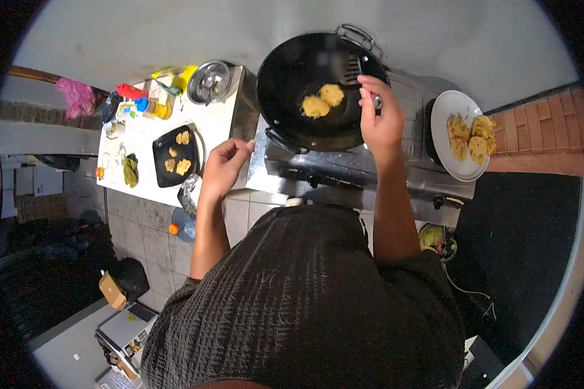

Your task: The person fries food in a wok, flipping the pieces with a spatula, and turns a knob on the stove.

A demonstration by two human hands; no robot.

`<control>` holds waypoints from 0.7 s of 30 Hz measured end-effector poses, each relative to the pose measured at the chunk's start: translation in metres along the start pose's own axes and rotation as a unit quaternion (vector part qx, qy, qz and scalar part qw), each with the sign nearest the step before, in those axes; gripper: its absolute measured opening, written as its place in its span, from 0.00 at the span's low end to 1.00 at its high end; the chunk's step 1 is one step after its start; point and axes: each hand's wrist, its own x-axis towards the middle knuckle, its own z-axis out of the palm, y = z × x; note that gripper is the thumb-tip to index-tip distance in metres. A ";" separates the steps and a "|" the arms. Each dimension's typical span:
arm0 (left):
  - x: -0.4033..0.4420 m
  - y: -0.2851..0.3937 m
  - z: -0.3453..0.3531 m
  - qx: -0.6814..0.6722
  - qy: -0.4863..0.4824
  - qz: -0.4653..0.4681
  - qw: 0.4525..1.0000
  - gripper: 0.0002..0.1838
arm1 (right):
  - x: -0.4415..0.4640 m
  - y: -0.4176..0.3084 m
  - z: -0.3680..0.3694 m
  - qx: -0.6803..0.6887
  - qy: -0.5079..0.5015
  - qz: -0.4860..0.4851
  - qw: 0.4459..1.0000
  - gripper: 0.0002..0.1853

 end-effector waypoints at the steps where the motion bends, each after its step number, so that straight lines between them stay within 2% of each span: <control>1: 0.001 -0.001 0.000 0.001 0.001 0.005 1.000 0.14 | 0.001 0.000 -0.002 -0.002 0.004 -0.006 1.000 0.07; 5: 0.001 0.009 -0.002 0.019 -0.018 -0.028 0.999 0.13 | 0.002 -0.001 0.002 -0.014 0.004 -0.020 1.000 0.07; 9: 0.005 0.009 0.001 0.005 -0.032 -0.024 0.999 0.12 | 0.001 0.004 0.007 -0.037 -0.010 0.024 0.999 0.05; 12: 0.009 0.005 0.006 0.002 -0.037 -0.012 0.999 0.12 | 0.001 0.017 0.017 0.046 -0.004 0.024 0.999 0.06; 21: 0.015 0.006 0.012 -0.009 -0.050 -0.004 0.999 0.12 | 0.003 -0.001 0.012 0.033 -0.022 0.013 0.999 0.06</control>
